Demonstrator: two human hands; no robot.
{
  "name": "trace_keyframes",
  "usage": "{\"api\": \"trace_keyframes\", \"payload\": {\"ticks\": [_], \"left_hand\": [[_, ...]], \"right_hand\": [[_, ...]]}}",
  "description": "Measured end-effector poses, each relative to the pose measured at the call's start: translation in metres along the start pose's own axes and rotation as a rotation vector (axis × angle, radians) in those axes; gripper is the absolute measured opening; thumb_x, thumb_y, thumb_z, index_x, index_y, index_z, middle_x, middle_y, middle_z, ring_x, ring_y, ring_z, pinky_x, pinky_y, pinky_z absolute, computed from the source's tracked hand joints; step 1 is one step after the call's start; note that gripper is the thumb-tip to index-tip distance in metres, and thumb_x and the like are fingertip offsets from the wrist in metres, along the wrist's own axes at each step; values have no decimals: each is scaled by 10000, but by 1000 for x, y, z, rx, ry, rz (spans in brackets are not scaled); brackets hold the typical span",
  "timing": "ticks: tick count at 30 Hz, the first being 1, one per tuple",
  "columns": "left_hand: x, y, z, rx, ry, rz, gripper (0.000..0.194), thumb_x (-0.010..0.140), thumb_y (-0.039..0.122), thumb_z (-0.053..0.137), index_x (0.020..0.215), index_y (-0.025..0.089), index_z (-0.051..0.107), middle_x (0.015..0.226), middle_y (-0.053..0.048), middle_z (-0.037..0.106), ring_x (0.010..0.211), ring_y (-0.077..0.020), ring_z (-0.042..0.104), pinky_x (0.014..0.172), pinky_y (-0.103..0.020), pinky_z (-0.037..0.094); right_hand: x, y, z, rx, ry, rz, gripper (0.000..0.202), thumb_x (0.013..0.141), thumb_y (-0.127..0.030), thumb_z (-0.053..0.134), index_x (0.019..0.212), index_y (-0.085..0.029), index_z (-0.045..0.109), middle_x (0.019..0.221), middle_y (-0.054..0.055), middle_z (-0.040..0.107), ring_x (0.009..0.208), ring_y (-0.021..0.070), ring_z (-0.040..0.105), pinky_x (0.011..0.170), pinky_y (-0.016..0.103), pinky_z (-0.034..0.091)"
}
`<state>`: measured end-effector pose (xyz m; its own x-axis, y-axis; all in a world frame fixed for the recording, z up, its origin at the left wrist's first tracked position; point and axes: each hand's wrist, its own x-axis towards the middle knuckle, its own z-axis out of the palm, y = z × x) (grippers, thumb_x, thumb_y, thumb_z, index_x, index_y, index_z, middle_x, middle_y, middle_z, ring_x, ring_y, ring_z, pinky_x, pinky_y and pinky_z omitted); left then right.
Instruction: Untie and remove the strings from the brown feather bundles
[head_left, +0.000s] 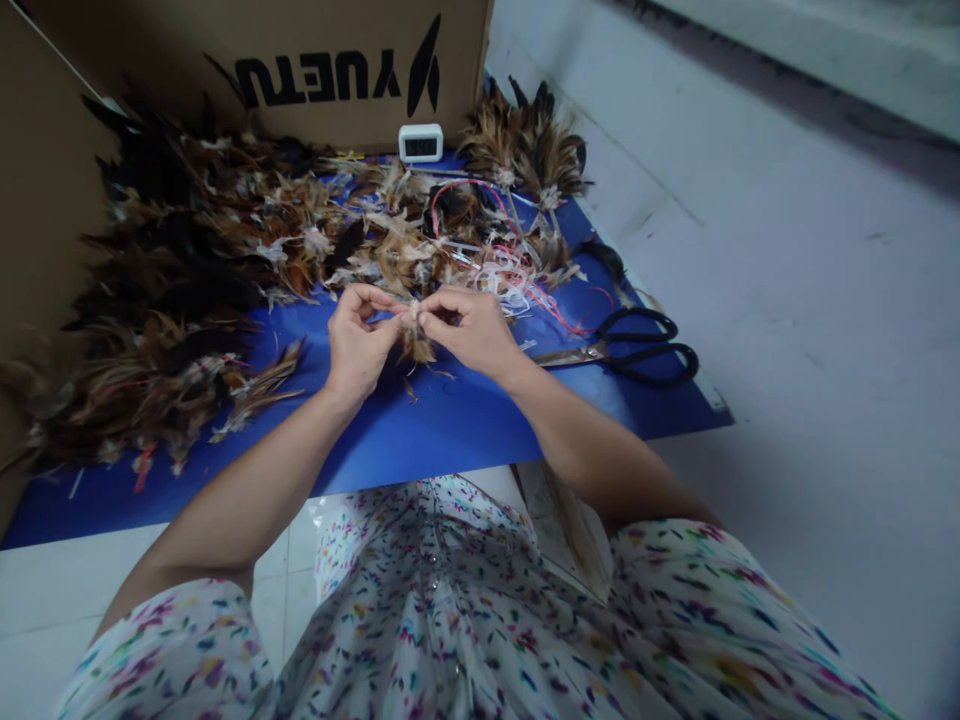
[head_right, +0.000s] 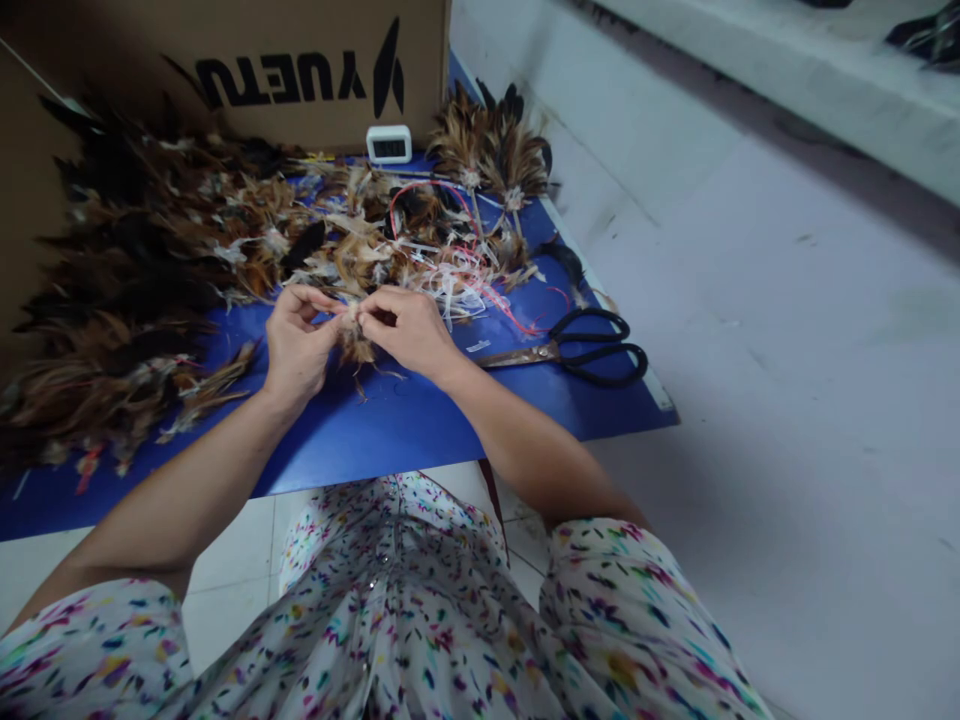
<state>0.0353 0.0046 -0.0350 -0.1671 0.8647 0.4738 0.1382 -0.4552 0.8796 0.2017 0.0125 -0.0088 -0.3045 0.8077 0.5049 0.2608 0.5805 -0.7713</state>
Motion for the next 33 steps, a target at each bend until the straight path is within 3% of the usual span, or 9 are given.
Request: {"api": "trace_keyframes", "payload": {"ticks": [10, 18, 33], "left_hand": [[-2, 3, 2, -63, -5, -11, 488, 647, 452, 895, 842, 210, 519, 775, 14, 659, 748, -127, 693, 612, -210, 541], [-2, -1, -2, -117, -17, -60, 475, 685, 455, 871, 900, 225, 515, 785, 23, 667, 696, -136, 690, 602, -253, 590], [-3, 8, 1, -209, 1, -111, 537, 619, 456, 914, 855, 223, 492, 742, 40, 671, 654, -136, 697, 565, -262, 619]], "right_hand": [[-1, -2, 3, -88, 71, -51, 155, 819, -232, 600, 673, -183, 595, 678, -14, 592, 607, 95, 479, 619, 247, 383], [-1, -3, 1, -142, 115, -38, 108, 786, -155, 568, 698, -189, 621, 720, -6, 643, 656, 110, 526, 684, 258, 428], [-2, -5, -3, -212, 176, -113, 123, 773, -140, 579, 689, -196, 649, 705, -12, 662, 633, 109, 548, 652, 259, 434]]}}
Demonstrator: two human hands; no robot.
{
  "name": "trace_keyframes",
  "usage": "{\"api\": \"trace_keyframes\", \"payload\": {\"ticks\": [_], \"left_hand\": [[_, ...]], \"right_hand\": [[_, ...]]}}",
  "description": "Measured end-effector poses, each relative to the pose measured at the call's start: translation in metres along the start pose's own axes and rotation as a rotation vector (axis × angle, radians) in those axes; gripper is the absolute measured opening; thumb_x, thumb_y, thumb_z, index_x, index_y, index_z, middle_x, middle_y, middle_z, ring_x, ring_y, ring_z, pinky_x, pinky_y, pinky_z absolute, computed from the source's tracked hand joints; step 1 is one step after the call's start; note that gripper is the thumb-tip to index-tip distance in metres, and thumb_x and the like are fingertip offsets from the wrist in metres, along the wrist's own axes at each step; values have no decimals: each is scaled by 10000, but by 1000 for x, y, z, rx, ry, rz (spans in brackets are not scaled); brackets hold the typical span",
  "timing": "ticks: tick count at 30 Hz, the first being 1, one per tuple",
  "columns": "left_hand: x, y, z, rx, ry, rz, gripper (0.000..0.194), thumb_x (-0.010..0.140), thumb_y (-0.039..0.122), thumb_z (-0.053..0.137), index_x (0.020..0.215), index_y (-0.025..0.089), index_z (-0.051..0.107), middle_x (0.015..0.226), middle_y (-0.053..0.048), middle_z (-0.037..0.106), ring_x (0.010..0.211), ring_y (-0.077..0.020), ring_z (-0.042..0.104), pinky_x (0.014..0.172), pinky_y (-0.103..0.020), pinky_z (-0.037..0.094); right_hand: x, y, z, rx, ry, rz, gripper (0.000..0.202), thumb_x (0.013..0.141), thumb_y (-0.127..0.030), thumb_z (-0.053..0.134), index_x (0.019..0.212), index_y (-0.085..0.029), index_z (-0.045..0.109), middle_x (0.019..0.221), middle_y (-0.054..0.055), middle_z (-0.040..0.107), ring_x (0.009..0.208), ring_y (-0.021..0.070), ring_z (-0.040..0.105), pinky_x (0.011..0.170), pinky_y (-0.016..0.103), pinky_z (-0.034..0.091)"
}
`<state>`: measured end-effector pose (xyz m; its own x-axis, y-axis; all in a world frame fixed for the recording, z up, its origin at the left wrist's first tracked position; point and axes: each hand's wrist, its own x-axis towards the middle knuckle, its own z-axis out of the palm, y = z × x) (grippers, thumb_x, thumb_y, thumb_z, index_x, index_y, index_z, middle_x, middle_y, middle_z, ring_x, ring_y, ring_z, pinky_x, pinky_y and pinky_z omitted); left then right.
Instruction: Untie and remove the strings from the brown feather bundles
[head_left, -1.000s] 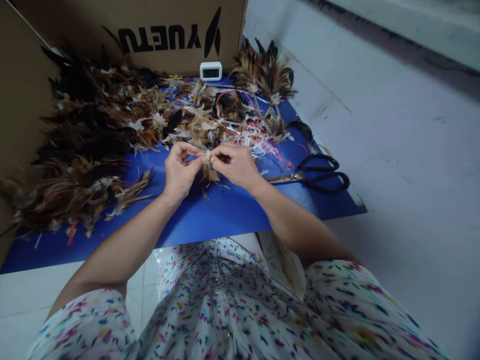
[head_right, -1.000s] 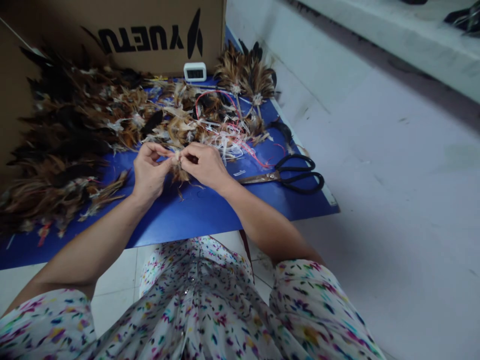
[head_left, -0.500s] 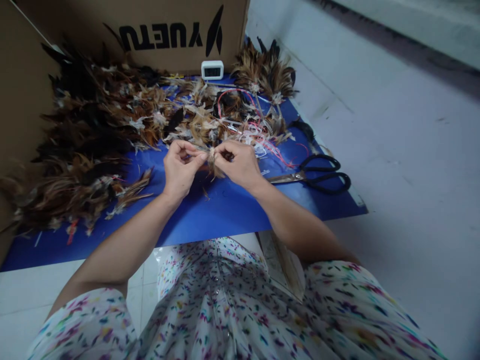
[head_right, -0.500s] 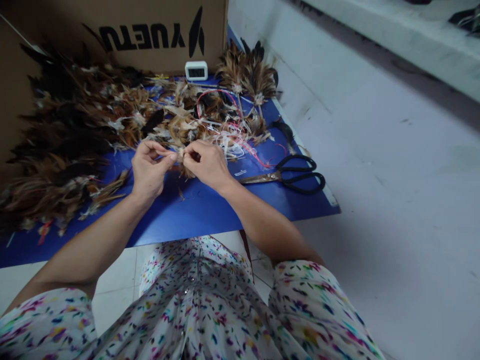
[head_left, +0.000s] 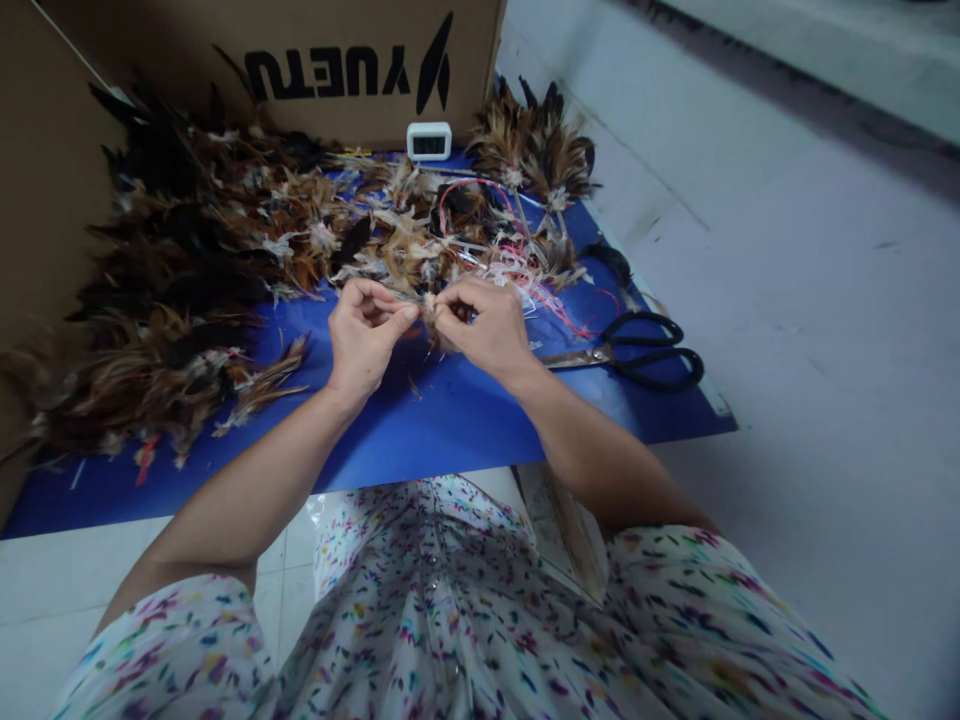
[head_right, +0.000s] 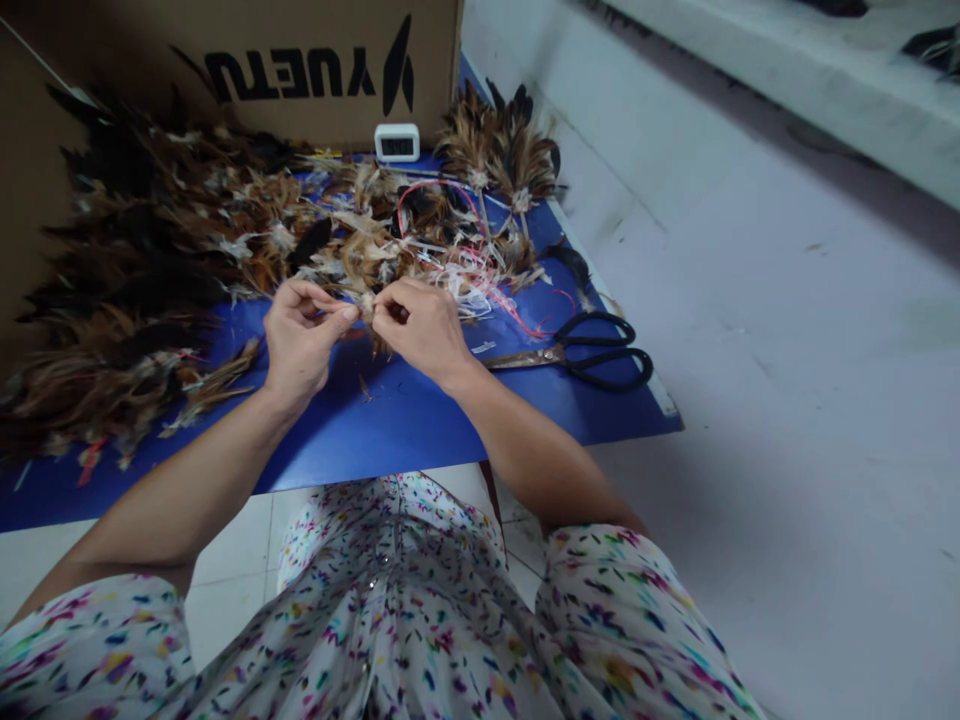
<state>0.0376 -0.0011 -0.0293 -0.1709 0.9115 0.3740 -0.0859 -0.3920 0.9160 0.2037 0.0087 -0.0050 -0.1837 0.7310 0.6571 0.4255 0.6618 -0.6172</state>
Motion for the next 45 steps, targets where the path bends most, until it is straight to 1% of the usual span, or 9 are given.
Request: {"api": "trace_keyframes", "payload": {"ticks": [8, 16, 20, 24, 28, 32, 36, 40, 45], "left_hand": [[-2, 3, 0, 14, -7, -4, 474, 676, 393, 882, 867, 223, 484, 762, 36, 675, 719, -163, 736, 569, -261, 626], [1, 0, -3, 29, 9, 18, 522, 660, 447, 892, 870, 227, 468, 759, 42, 660, 666, -137, 707, 582, -269, 632], [1, 1, -2, 28, 12, 13, 515, 670, 446, 883, 875, 231, 462, 763, 40, 656, 692, -147, 715, 589, -273, 631], [1, 3, -1, 17, 17, -7, 473, 698, 402, 865, 882, 238, 461, 764, 32, 656, 748, -174, 734, 572, -271, 618], [1, 3, -2, 29, 8, -6, 458, 712, 406, 857, 879, 240, 464, 775, 28, 657, 752, -167, 730, 574, -267, 612], [1, 3, -2, 24, 11, -14, 483, 687, 419, 874, 871, 238, 466, 777, 28, 663, 736, -162, 726, 579, -270, 615], [0, 5, -1, 14, 33, -29, 481, 669, 392, 879, 855, 234, 464, 755, 37, 664, 711, -158, 724, 573, -264, 612], [0, 5, 0, -9, 48, -33, 480, 652, 370, 879, 849, 233, 464, 742, 39, 667, 713, -169, 729, 575, -274, 615], [2, 3, -1, -13, 26, -51, 481, 669, 409, 876, 865, 236, 472, 759, 34, 656, 721, -168, 731, 586, -274, 618]], "right_hand": [[1, -1, -1, -29, 1, 3, 137, 769, -139, 574, 677, -200, 655, 691, -16, 660, 621, 110, 543, 651, 263, 438], [4, 1, -4, 12, 38, 71, 127, 764, -145, 592, 667, -198, 655, 680, -18, 657, 628, 111, 554, 661, 270, 448], [5, -1, -5, 43, 54, 88, 126, 757, -147, 590, 669, -197, 665, 683, -18, 669, 629, 111, 564, 661, 271, 454], [6, -2, -7, 85, 55, 128, 131, 755, -146, 584, 677, -201, 673, 687, -16, 682, 637, 119, 578, 666, 279, 464], [7, -3, -7, 109, 58, 174, 123, 747, -156, 586, 679, -202, 679, 702, -13, 696, 649, 123, 593, 669, 281, 476], [7, -3, -6, 138, 72, 206, 120, 745, -167, 589, 686, -196, 690, 691, -10, 695, 634, 118, 591, 635, 266, 473], [7, -2, -5, 191, 94, 219, 118, 742, -169, 596, 683, -185, 697, 653, -10, 670, 585, 106, 564, 580, 253, 446], [7, -2, -4, 214, 109, 251, 131, 733, -167, 587, 672, -191, 700, 622, -21, 656, 563, 99, 549, 559, 243, 433], [6, -2, -3, 220, 71, 267, 116, 731, -176, 590, 674, -195, 690, 616, -28, 656, 553, 96, 541, 551, 239, 432]]}}
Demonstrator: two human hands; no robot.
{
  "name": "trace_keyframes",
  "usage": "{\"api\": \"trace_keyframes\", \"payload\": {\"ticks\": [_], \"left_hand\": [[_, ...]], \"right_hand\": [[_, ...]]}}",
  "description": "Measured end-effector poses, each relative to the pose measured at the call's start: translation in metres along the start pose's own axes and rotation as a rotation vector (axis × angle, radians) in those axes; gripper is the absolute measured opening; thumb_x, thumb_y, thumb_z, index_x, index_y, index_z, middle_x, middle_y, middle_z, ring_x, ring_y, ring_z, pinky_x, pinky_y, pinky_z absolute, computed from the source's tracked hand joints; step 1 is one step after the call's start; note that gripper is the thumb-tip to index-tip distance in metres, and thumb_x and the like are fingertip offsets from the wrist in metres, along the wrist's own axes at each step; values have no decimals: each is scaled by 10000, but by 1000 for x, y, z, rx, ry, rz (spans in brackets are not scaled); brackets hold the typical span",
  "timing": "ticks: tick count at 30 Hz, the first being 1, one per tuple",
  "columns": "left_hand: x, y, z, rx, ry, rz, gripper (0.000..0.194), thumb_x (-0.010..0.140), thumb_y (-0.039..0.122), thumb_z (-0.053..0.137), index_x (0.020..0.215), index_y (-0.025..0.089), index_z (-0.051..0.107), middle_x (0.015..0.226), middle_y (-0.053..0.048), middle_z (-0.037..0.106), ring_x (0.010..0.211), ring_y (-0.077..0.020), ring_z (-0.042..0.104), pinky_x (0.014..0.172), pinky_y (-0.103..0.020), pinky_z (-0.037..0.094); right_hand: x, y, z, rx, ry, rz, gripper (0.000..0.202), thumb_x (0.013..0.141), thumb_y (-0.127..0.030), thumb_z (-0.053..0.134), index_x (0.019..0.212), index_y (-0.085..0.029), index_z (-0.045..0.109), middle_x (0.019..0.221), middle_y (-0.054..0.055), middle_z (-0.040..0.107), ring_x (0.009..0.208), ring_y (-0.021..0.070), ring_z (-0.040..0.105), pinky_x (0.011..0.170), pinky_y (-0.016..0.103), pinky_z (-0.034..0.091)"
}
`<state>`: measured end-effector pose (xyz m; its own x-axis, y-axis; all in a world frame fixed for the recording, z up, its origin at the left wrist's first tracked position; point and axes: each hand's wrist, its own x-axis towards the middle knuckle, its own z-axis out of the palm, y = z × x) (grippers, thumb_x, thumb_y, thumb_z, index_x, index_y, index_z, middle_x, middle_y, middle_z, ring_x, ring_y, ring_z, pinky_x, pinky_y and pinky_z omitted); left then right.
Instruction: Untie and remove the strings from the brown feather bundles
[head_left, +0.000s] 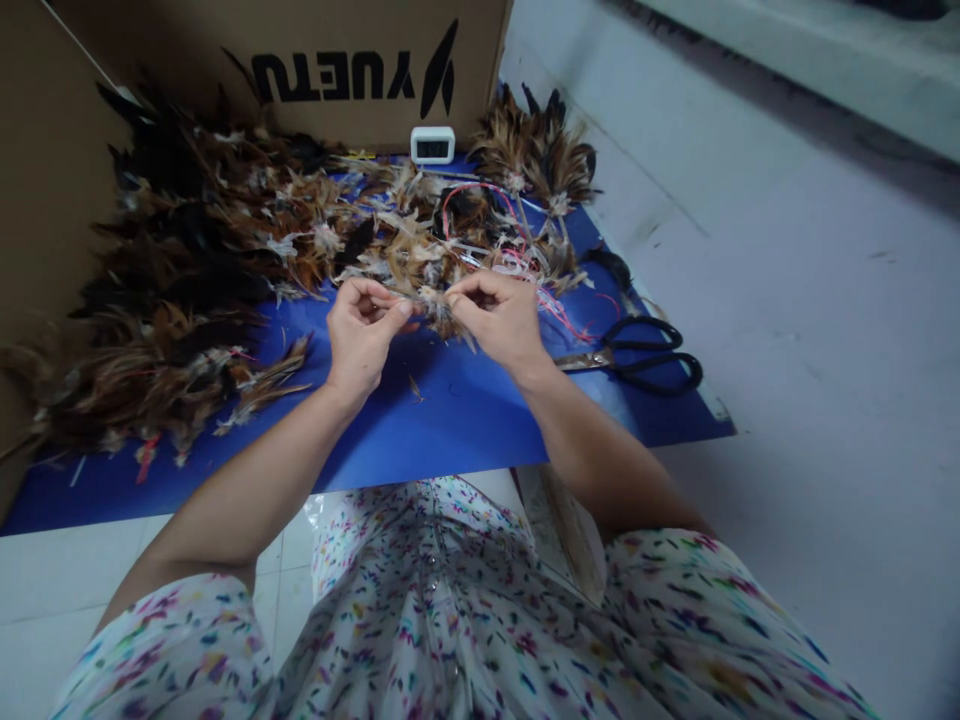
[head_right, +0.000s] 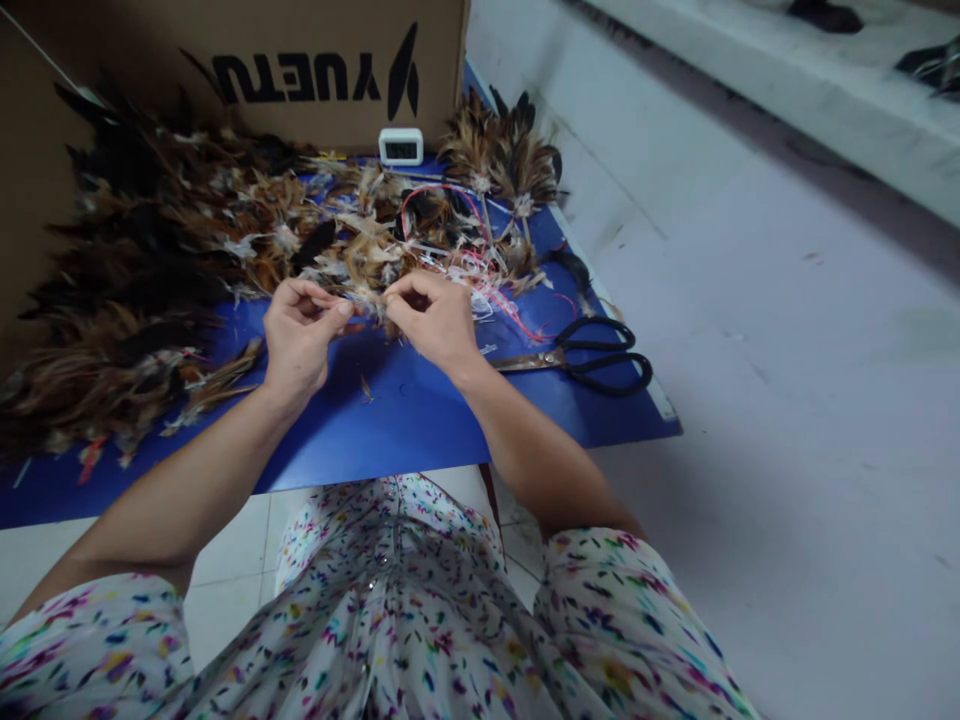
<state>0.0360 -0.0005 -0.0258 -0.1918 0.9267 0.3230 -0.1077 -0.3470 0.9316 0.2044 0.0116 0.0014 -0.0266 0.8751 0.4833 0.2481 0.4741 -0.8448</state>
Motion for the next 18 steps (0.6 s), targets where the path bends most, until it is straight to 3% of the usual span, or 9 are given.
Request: {"api": "trace_keyframes", "payload": {"ticks": [10, 13, 16, 18], "left_hand": [[3, -3, -3, -47, -14, -83, 488, 686, 546, 851, 898, 235, 541, 792, 17, 647, 561, -116, 656, 502, -239, 575], [1, -2, 0, 7, -52, -46, 509, 673, 573, 846, 941, 227, 587, 889, -5, 671, 512, -88, 616, 474, -229, 550], [-2, 0, 2, 111, -133, 24, 594, 563, 508, 924, 997, 222, 636, 1010, -25, 680, 514, -77, 616, 469, -222, 543], [-3, 1, 2, 166, -155, 54, 549, 574, 474, 924, 980, 213, 662, 996, -28, 689, 529, -83, 627, 474, -213, 537]], "right_hand": [[0, 0, -1, -78, -26, -76, 105, 767, -184, 600, 700, -199, 680, 684, -17, 680, 622, 111, 558, 632, 267, 459], [-1, 1, -2, -95, -60, -102, 109, 782, -186, 602, 716, -198, 688, 704, -11, 687, 648, 117, 572, 648, 273, 453], [-2, 3, -1, -97, -85, -129, 113, 799, -198, 609, 730, -194, 698, 714, -3, 688, 667, 122, 582, 659, 277, 450], [-3, 3, -1, -101, -105, -129, 111, 804, -207, 616, 734, -194, 701, 719, -2, 690, 669, 123, 582, 658, 276, 453]]}}
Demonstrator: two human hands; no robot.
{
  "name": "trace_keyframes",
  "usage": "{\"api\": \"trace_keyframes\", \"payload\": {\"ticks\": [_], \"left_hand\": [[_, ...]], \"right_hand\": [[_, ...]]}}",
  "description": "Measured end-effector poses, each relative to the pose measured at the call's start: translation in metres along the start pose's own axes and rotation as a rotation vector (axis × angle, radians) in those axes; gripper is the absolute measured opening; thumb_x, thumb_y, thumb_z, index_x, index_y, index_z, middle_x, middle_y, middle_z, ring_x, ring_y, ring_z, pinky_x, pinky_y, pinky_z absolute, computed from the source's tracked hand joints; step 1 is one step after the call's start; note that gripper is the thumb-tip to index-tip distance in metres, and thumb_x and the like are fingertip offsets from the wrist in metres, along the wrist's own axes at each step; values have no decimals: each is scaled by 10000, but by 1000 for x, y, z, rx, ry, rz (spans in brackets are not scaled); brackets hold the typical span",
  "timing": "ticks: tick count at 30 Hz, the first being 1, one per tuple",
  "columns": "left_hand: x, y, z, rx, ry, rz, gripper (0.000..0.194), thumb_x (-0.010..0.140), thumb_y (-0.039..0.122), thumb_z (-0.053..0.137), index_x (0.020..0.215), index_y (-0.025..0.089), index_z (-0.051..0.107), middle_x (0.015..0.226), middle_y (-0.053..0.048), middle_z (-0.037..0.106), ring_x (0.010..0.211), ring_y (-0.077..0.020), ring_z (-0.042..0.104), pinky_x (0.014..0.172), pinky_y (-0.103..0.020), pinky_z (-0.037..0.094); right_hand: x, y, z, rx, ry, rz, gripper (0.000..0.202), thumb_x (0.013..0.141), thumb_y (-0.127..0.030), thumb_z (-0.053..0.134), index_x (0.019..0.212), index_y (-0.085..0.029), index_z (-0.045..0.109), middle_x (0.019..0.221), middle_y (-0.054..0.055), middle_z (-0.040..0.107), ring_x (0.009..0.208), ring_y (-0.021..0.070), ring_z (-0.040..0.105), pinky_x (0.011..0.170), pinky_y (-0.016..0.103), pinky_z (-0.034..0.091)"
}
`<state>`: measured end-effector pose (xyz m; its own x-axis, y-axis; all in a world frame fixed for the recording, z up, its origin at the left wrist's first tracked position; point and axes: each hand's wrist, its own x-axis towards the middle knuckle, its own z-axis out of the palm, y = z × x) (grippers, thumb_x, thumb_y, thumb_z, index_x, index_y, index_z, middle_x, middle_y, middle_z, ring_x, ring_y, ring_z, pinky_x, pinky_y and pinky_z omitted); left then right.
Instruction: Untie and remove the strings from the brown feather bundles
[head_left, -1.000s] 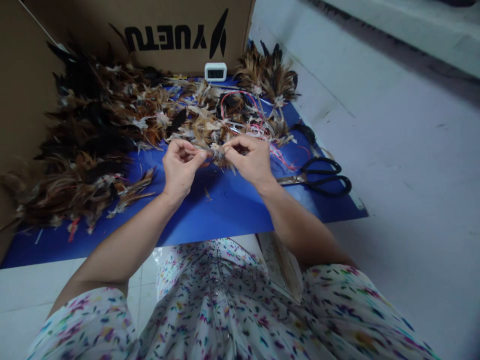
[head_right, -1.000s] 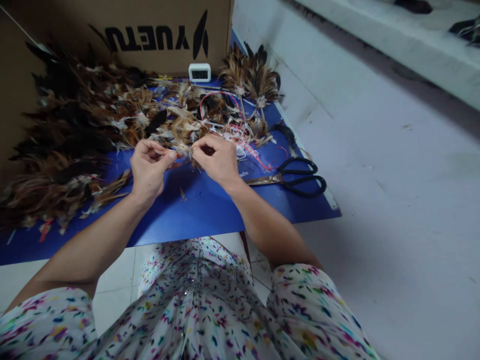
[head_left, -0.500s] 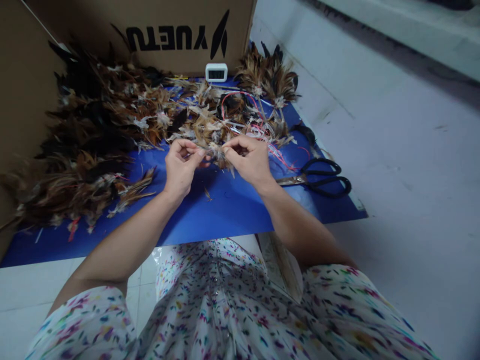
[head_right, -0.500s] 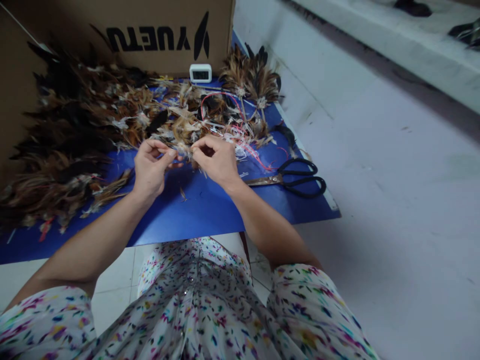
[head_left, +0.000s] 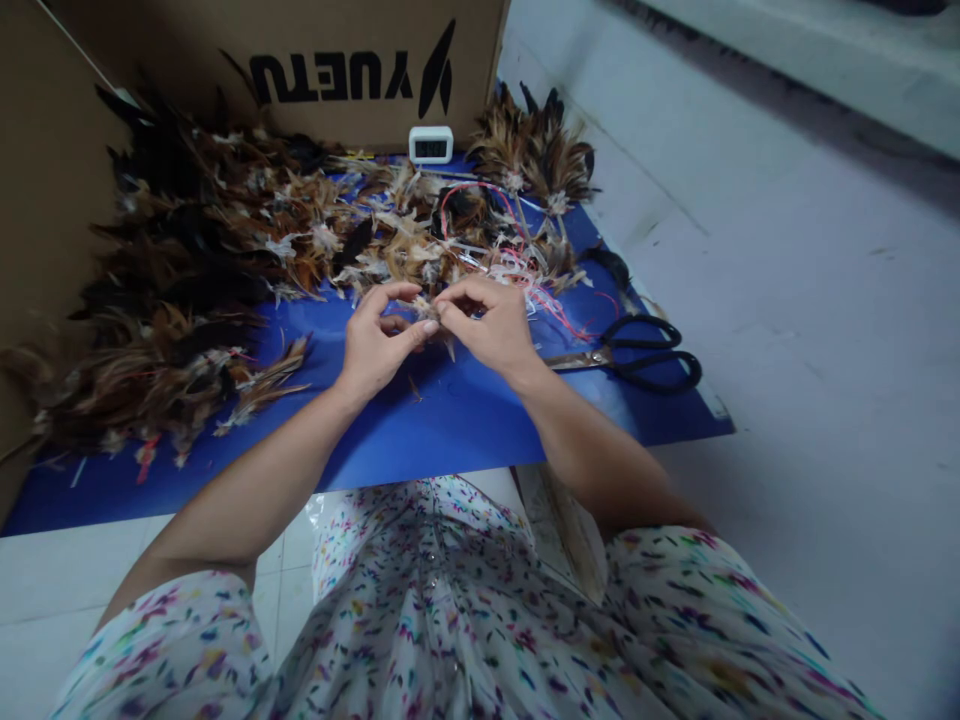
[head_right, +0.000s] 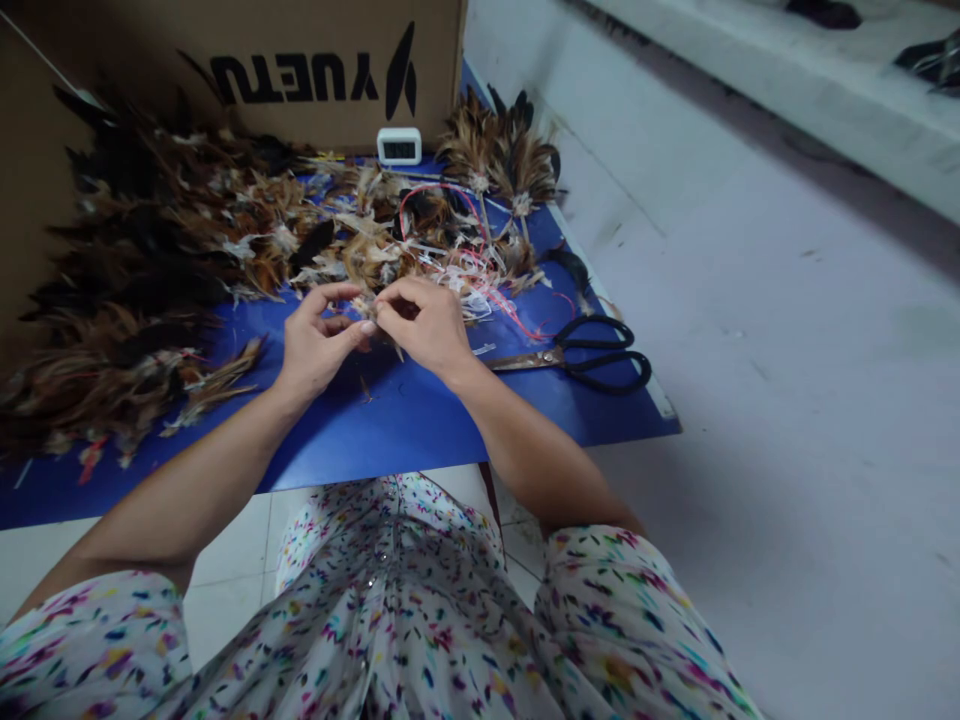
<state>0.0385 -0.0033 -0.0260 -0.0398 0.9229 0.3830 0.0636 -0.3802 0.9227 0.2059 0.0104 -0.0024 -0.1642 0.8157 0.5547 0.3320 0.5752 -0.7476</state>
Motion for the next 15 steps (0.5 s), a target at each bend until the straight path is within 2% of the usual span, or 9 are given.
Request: {"api": "trace_keyframes", "payload": {"ticks": [3, 6, 11, 15], "left_hand": [[0, 0, -1, 53, 2, 27, 379, 689, 463, 856, 886, 190, 681, 848, -11, 694, 523, -87, 622, 474, -196, 515], [-1, -1, -3, 82, -2, 43, 307, 734, 436, 824, 845, 183, 690, 756, 2, 682, 517, -92, 611, 478, -203, 506], [-1, -2, -2, 79, -26, 47, 284, 758, 442, 807, 843, 190, 709, 708, 2, 679, 502, -103, 602, 473, -217, 488], [1, -1, -3, -21, 0, -18, 362, 724, 508, 826, 816, 191, 678, 657, 12, 651, 476, -104, 585, 461, -229, 501]], "right_hand": [[-1, -1, 1, -3, -19, 4, 107, 804, -214, 624, 739, -197, 707, 728, -3, 696, 658, 120, 575, 645, 271, 452], [-1, -1, 2, 5, -27, -4, 114, 804, -210, 618, 741, -197, 713, 734, -3, 699, 660, 120, 576, 645, 270, 452], [-2, 0, 4, 22, -47, 4, 109, 800, -204, 621, 743, -196, 713, 744, -1, 702, 678, 122, 590, 658, 268, 457], [1, 5, 4, 119, -73, 80, 124, 812, -263, 622, 781, -184, 711, 743, -1, 698, 665, 115, 582, 653, 263, 455]]}}
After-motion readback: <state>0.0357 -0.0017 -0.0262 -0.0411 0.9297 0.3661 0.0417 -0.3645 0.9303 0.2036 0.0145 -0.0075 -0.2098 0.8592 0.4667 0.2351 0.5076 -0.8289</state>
